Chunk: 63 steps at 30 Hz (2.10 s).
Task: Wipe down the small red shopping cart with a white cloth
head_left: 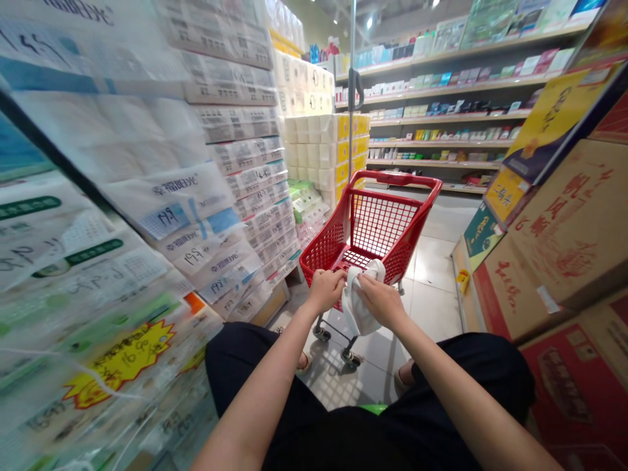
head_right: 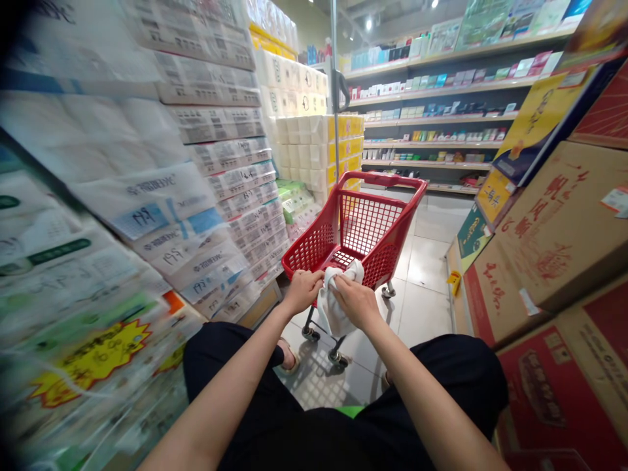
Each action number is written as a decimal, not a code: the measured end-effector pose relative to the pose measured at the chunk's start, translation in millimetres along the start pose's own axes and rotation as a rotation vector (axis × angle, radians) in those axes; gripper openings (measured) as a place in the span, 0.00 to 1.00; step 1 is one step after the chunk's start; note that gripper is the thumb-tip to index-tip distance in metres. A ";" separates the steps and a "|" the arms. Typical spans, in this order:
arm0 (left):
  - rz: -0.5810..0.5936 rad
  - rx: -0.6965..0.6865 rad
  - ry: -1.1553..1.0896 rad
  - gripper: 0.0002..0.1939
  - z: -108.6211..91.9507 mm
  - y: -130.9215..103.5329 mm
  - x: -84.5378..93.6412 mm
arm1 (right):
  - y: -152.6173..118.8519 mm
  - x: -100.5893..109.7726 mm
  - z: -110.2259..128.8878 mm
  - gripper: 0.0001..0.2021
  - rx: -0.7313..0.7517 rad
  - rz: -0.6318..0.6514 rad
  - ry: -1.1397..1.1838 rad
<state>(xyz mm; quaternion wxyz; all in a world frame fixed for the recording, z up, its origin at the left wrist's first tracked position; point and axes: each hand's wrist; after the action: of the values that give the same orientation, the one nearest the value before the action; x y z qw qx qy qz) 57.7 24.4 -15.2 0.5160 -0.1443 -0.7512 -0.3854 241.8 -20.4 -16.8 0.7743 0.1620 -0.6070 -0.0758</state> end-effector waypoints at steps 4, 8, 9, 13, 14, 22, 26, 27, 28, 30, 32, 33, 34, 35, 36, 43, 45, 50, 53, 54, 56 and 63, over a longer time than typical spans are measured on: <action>-0.012 0.032 -0.085 0.12 1.4 3.1 -0.6 | 29.7 5.4 -30.0 0.18 -0.146 0.038 0.017; -0.018 0.046 -0.131 0.11 4.3 3.4 0.9 | 69.7 16.7 -62.6 0.25 -0.329 0.105 0.020; -0.014 0.047 -0.140 0.11 5.5 3.4 1.4 | 78.4 19.1 -68.2 0.25 -0.353 0.124 0.018; 0.002 0.053 -0.139 0.11 12.5 3.8 2.9 | 97.0 20.3 -72.7 0.26 -0.394 0.162 0.004; 0.008 0.060 -0.124 0.11 14.8 4.1 3.4 | 97.8 18.4 -70.0 0.26 -0.398 0.162 -0.001; 0.113 0.162 0.012 0.14 3.2 17.8 10.2 | 101.1 3.3 -45.7 0.24 -0.412 0.088 -0.022; 0.148 0.197 0.019 0.23 -32.7 38.0 -2.8 | 104.0 2.9 -41.6 0.23 -0.413 0.073 -0.047; 0.166 0.211 0.034 0.24 -40.3 42.4 -6.8 | 103.8 2.6 -40.9 0.23 -0.413 0.066 -0.048; 0.181 0.221 0.057 0.24 -46.1 45.8 -10.4 | 103.4 2.2 -40.4 0.23 -0.411 0.058 -0.048; 0.198 0.222 0.109 0.23 -51.6 48.5 -15.2 | 102.0 1.2 -40.6 0.23 -0.399 0.049 -0.045; 0.199 0.196 0.145 0.23 -49.9 46.3 -16.1 | 101.0 0.5 -42.6 0.24 -0.374 0.058 -0.035; 0.199 0.179 0.158 0.23 -47.2 43.9 -15.2 | 100.9 0.4 -44.2 0.24 -0.355 0.070 -0.028; 0.203 0.170 0.169 0.23 -43.8 41.1 -13.7 | 101.2 0.5 -46.0 0.24 -0.337 0.085 -0.021; 0.211 0.167 0.179 0.24 -40.0 38.0 -11.7 | 101.9 0.9 -48.1 0.25 -0.319 0.099 -0.015; 0.219 0.168 0.189 0.24 -35.9 34.8 -9.4 | 103.1 1.5 -50.3 0.25 -0.304 0.113 -0.011; 0.231 0.150 0.193 0.27 -4.1 11.5 10.1 | 118.9 12.1 -72.4 0.30 -0.355 0.101 -0.018; 0.226 0.147 0.176 0.27 2.2 6.5 14.9 | 121.9 15.9 -78.2 0.31 -0.375 0.082 -0.023; 0.196 0.177 0.159 0.27 6.3 3.5 18.5 | 115.6 20.3 -75.1 0.30 -0.421 0.043 -0.026; 0.187 0.228 0.158 0.29 6.6 6.6 16.3 | 102.1 16.6 -57.8 0.28 -0.443 0.016 -0.041; 0.187 0.249 0.153 0.29 7.4 8.1 15.5 | 96.3 14.4 -49.7 0.28 -0.439 0.012 -0.046; 0.190 0.292 0.137 0.28 10.3 11.7 14.8 | 84.2 9.2 -30.7 0.27 -0.410 0.010 -0.052; 0.259 0.343 0.082 0.28 24.6 24.4 18.0 | 56.9 1.3 21.0 0.26 -0.284 0.031 -0.107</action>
<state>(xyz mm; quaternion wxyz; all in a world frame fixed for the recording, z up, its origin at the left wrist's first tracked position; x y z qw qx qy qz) 48.7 55.1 7.0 0.6081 -0.1337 -0.7596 -0.1880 217.3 29.2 8.4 0.7571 0.0372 -0.6330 -0.1572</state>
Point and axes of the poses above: each hand's wrist, its own y-axis towards the middle knuckle, its own x-axis out of the back of the hand, z = x × y, and after that the axes turned 14 degrees about -x, right-handed
